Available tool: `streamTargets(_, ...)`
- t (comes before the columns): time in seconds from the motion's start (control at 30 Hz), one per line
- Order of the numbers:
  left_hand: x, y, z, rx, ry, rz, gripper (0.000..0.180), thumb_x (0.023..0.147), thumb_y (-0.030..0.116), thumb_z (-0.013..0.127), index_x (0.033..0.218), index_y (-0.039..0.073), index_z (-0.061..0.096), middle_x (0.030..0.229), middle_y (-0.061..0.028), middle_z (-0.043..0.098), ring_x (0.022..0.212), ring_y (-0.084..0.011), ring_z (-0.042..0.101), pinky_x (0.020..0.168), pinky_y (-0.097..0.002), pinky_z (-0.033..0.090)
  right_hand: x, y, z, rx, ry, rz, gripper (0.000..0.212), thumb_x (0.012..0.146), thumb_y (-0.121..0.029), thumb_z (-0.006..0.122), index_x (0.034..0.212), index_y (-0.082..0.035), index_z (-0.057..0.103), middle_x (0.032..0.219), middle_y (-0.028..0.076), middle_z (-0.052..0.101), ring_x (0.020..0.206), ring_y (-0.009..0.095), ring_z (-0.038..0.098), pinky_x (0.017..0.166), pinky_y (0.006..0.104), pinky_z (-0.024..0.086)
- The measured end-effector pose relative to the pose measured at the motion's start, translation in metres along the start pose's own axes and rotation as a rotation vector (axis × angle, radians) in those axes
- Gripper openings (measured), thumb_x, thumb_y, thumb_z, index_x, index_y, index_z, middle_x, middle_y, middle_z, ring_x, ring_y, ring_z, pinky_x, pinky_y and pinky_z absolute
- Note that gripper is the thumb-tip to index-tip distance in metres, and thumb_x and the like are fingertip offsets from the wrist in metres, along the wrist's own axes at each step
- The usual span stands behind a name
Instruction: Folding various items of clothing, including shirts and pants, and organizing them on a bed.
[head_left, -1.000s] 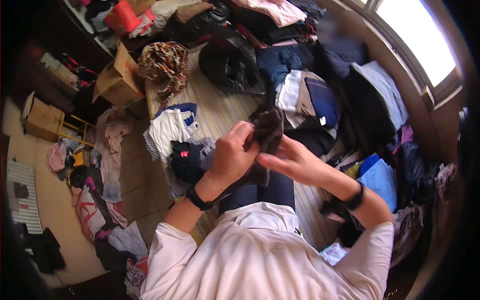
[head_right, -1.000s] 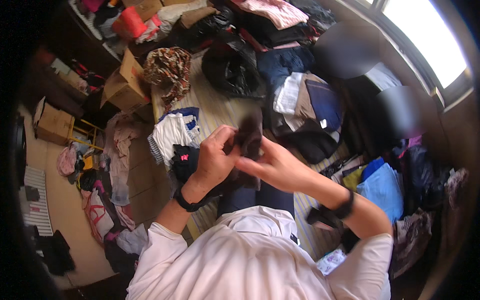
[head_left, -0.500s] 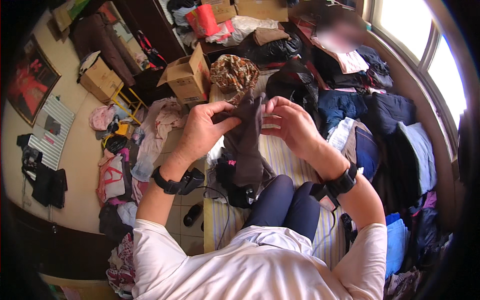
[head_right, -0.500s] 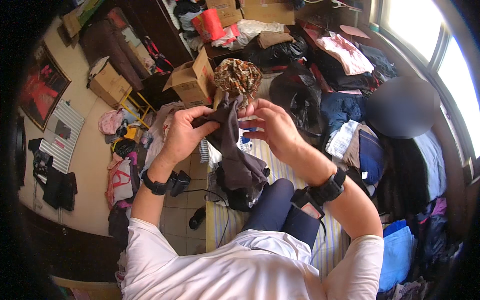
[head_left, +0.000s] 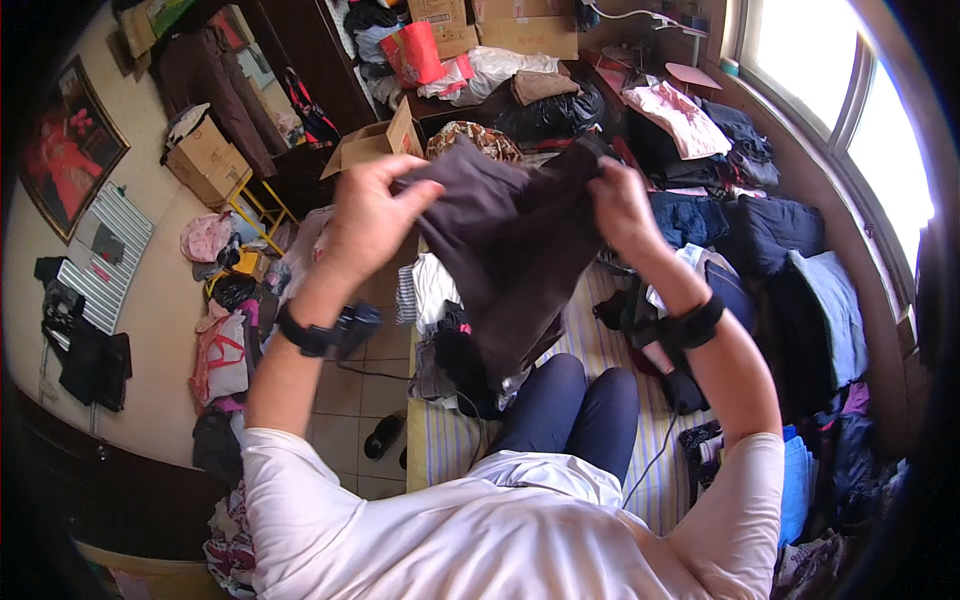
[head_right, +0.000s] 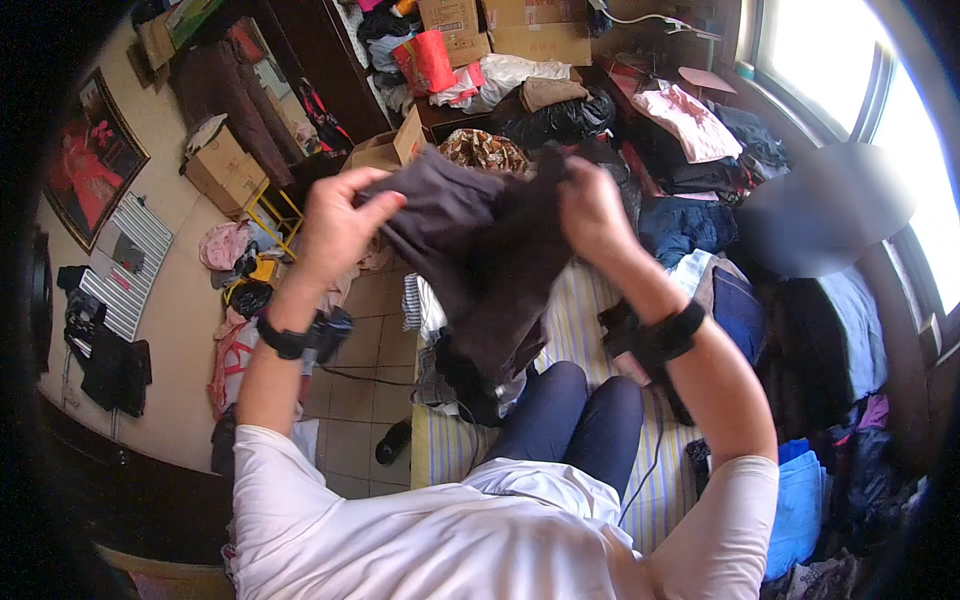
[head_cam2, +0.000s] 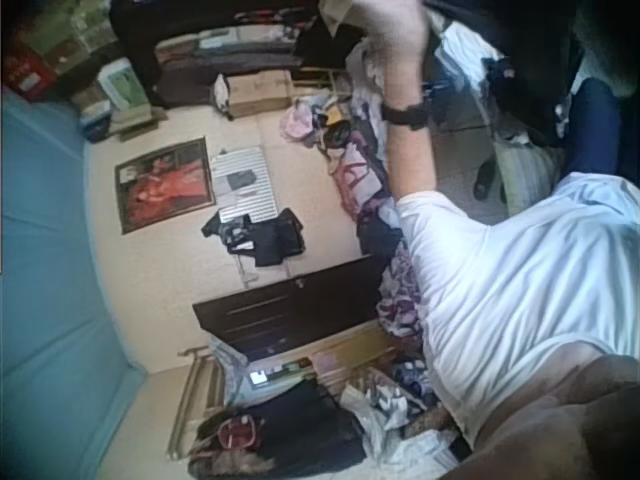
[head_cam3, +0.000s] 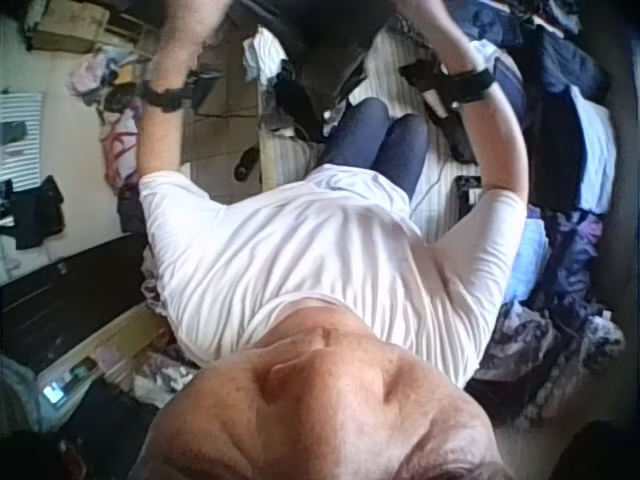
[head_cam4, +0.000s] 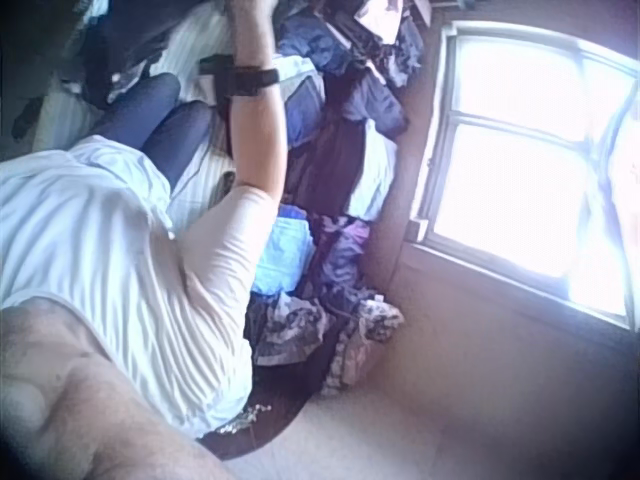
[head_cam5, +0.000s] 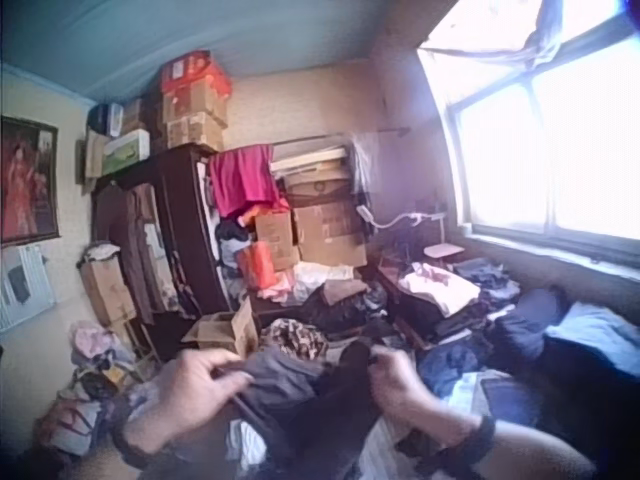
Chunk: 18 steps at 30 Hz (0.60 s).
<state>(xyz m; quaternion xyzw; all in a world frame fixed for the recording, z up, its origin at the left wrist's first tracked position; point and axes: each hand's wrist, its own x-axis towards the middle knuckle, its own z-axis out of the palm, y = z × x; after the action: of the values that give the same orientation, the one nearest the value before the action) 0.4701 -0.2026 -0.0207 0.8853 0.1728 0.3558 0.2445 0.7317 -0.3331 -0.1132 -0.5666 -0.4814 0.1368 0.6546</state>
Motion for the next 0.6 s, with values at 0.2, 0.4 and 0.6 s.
streamTargets(0.2,0.018,-0.035,-0.082,0.156,0.111,-0.045,0.011,0.088,0.008,0.066,0.095,-0.001,0.068,0.076,0.0044,0.062,0.070,-0.0051,0.054,0.067,-0.0219,0.045,0.043,-0.011,-0.086,-0.296,0.173,-0.131,0.034,0.081,0.006,0.055,0.114,0.003,0.063,0.101,0.007,0.068,0.096,0.016,0.059,0.087,0.0303,0.046)
streamTargets(0.4,0.044,-0.023,-0.108,0.297,0.289,0.113,0.017,0.091,0.017,0.065,0.096,0.001,0.068,0.078,0.0016,0.062,0.075,-0.0055,0.054,0.071,-0.0225,0.044,0.064,-0.055,-0.120,-0.493,0.163,-0.243,0.027,0.093,-0.016,0.056,0.113,0.001,0.062,0.102,0.017,0.067,0.098,0.026,0.063,0.086,0.0335,0.046)
streamTargets(0.6,0.053,-0.023,-0.116,0.071,0.332,0.136,0.020,0.094,0.021,0.062,0.098,0.002,0.066,0.080,0.0039,0.063,0.078,-0.0023,0.051,0.074,-0.0220,0.044,0.054,-0.089,-0.128,-0.764,0.186,-0.336,0.028,0.095,-0.023,0.055,0.110,0.001,0.062,0.095,0.022,0.065,0.091,0.030,0.065,0.081,0.0370,0.047)
